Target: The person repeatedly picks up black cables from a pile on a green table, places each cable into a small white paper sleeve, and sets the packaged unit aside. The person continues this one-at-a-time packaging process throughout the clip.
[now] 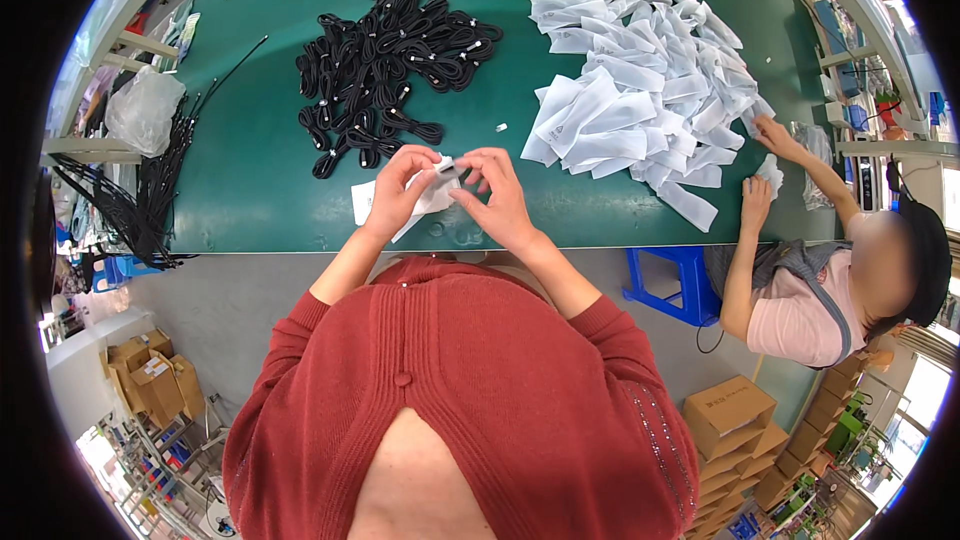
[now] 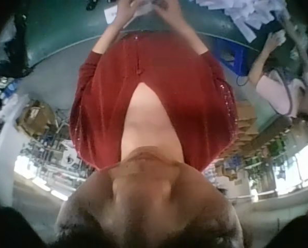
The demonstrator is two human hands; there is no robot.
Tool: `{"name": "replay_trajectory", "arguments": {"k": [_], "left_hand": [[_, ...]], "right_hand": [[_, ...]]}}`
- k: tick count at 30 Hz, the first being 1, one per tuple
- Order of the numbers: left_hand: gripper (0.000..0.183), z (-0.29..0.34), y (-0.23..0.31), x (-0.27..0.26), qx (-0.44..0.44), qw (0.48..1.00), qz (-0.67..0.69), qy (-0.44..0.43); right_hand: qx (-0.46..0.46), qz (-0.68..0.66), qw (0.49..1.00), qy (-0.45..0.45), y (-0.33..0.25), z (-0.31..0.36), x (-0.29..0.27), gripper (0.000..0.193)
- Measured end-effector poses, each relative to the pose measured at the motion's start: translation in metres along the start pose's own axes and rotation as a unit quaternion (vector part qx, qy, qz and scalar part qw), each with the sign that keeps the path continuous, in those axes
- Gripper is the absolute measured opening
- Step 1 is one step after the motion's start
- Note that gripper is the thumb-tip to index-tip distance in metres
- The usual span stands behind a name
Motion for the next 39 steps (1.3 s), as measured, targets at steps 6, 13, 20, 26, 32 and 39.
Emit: {"name": "replay_trajectory", "arguments": {"k": [6, 13, 20, 26, 32, 39], "left_hand": [[0.005, -0.023, 0.021, 0.031, -0.033, 0.990, 0.130, -0.045], [0.023, 0.018, -0.052, -0.003, -0.062, 0.977, -0.205, -0.018], [0.024, 0.023, -0.046, 0.019, 0.042, 0.938, -0.339, -0.052], [0.011, 0.027, -0.058, 0.010, 0.016, 0.953, -0.301, -0.006], [0.009, 0.031, -0.080, -0.004, -0.092, 0.970, -0.222, 0.037], [0.006, 0.032, -0.091, -0.008, -0.131, 0.982, -0.133, 0.037]], "right_hand": [[-0.019, 0.107, 0.992, 0.071, -0.009, -0.022, -0.033, 0.010], [-0.054, 0.368, 0.897, 0.238, -0.016, -0.047, -0.117, 0.027], [-0.024, 0.289, 0.954, -0.077, 0.049, -0.086, 0.078, 0.043], [0.026, 0.291, 0.950, -0.108, 0.092, -0.076, 0.086, 0.028], [0.076, 0.161, 0.982, -0.065, 0.081, -0.017, 0.019, 0.022], [0.122, 0.165, 0.970, -0.130, 0.053, 0.033, 0.002, 0.024]]}}
Point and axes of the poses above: each hand's wrist, its own z-axis away from the middle knuckle, its own x-axis out of the palm, y = z × x, the point moved 9 cm from there along -z, towards the middle knuckle, and after that the axes turned 2 degrees about z, right-handed, at the moved point
